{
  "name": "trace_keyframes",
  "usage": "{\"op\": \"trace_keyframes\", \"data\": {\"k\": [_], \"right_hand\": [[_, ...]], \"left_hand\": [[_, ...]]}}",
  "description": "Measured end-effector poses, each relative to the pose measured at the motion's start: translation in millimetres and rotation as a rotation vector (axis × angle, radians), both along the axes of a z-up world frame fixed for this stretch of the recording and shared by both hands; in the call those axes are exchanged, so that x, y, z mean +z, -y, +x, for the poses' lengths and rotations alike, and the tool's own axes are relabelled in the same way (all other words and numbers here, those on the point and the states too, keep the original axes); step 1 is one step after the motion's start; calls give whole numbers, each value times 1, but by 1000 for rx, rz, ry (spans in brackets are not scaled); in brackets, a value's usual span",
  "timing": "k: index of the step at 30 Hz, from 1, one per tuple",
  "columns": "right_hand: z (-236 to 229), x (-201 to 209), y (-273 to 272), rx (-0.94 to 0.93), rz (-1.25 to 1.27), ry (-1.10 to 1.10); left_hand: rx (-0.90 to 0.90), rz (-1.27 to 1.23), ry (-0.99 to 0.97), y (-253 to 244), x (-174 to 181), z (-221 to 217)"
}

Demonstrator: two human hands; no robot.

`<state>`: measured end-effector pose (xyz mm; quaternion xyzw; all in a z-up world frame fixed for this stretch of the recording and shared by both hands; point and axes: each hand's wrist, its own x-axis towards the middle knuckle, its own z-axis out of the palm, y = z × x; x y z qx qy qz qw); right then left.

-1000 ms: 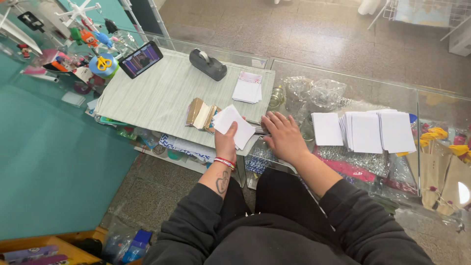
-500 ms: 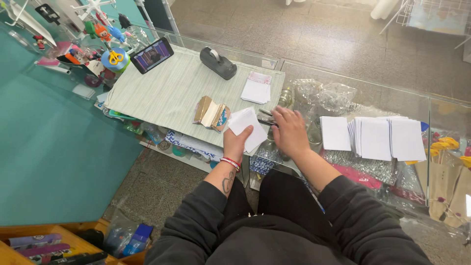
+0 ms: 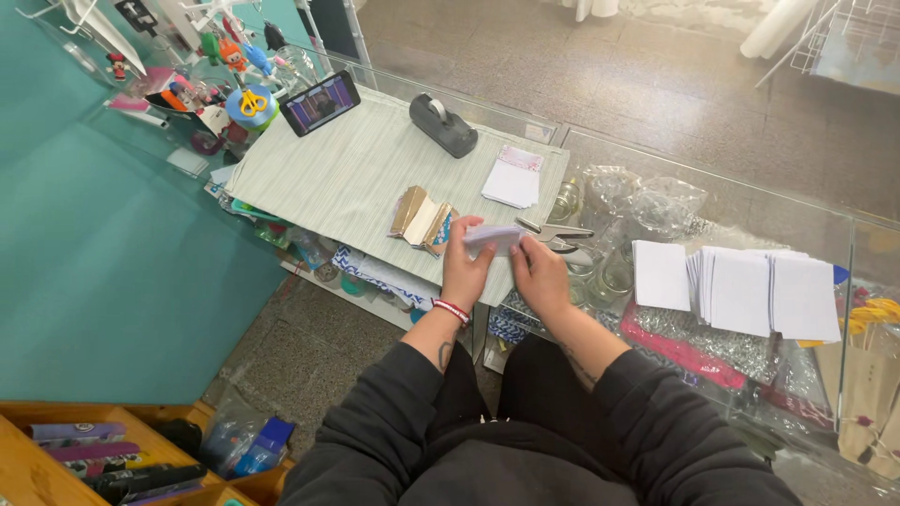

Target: The person folds small white paper sheets in half, inserts a decorative cover, and uses a handheld stapler to secure the spine. They repeat this process for multiple notebooks, stacking the finished items on the counter.

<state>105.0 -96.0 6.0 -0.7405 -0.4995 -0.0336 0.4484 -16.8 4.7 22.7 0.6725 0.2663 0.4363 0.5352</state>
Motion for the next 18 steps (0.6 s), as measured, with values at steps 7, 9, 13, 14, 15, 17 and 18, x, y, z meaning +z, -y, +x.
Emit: {"op": "trace_keyframes", "data": {"k": [7, 9, 13, 14, 15, 17, 18], "right_hand": [[-4, 2, 1, 11, -37, 98], [-6, 6, 2, 21, -21, 56], [-11, 18, 5, 87, 23, -34], [-11, 19, 6, 92, 14, -39], [-11, 20, 7, 95, 5, -45], [-9, 15, 6, 89, -20, -22], [-8, 12, 6, 85, -45, 4]], "left_hand": [[10, -54, 71, -1, -23, 8], [3, -46, 76, 4, -16, 9], [17, -47, 69, 7, -15, 7], [18, -44, 61, 8, -15, 6], [17, -41, 51, 9, -14, 5], [15, -33, 38, 8, -19, 7], [15, -24, 28, 6, -22, 9]]}}
